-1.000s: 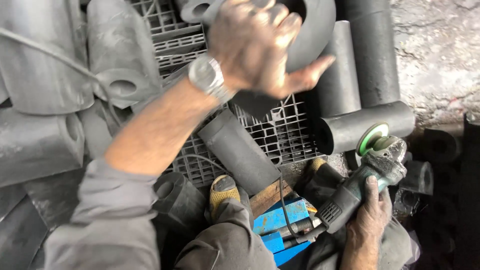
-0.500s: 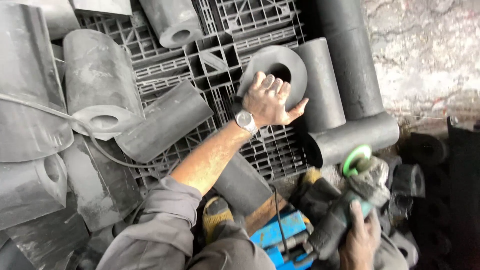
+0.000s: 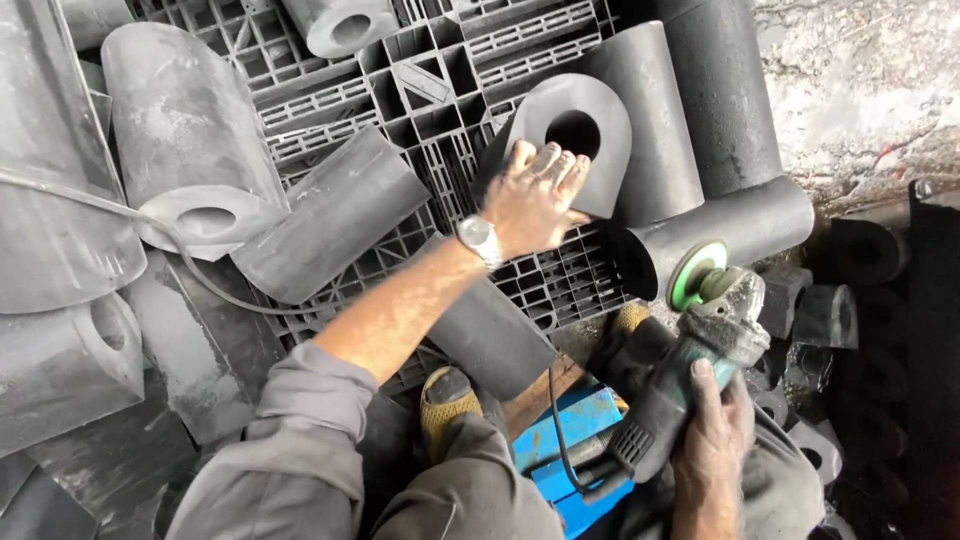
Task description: Smoothing and shaping large black rubber components using an electric angle grinder.
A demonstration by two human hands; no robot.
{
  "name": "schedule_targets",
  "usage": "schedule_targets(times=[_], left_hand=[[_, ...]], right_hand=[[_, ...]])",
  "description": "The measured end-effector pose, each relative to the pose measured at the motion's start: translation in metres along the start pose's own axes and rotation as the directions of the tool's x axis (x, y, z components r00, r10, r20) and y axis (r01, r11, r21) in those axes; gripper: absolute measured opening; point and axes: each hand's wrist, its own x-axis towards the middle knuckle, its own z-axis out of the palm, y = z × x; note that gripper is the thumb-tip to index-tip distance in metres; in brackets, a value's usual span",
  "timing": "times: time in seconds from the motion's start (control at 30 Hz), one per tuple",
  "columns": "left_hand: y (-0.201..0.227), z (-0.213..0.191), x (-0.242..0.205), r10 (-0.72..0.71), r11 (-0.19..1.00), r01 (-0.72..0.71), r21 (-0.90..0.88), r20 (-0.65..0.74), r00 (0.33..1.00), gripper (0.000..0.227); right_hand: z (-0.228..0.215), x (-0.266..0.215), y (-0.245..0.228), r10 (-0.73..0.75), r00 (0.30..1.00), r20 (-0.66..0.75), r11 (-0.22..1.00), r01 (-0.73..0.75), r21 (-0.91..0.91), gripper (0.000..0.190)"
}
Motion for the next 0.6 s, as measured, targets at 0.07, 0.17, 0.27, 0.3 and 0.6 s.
schedule_targets(times=[0.07,0.17,0.27,0.3,0.6], left_hand=[[0.014,0.004,0.007,-0.099,0.994,0.100,0.053,-0.029,0.995,0.079],[0.029,-0.011,0.003,-0.203,0.979,0.204,0.007,-0.068,0.977,0.078],[0.042,-0.035,-0.004,-0.243,0.970,0.229,-0.086,-0.239,0.940,0.066],[0.053,-0.050,-0.014,-0.248,0.968,0.233,-0.090,-0.236,0.939,0.066],[0.157,-0.101,-0.091,-0.033,-0.023,0.570,-0.821,0.571,0.821,0.062]], right_hand=[[0.000,0.002,0.002,-0.017,1.000,0.011,1.000,0.017,-0.008,0.048],[-0.004,0.003,0.007,0.002,1.000,-0.015,0.999,-0.002,-0.042,0.047],[0.005,0.004,0.000,0.009,1.000,-0.028,0.995,-0.012,-0.102,0.048],[0.008,0.003,-0.005,0.013,1.000,-0.028,0.994,-0.016,-0.107,0.048],[0.073,0.000,-0.046,-0.056,0.989,0.138,0.873,0.115,-0.474,0.065]])
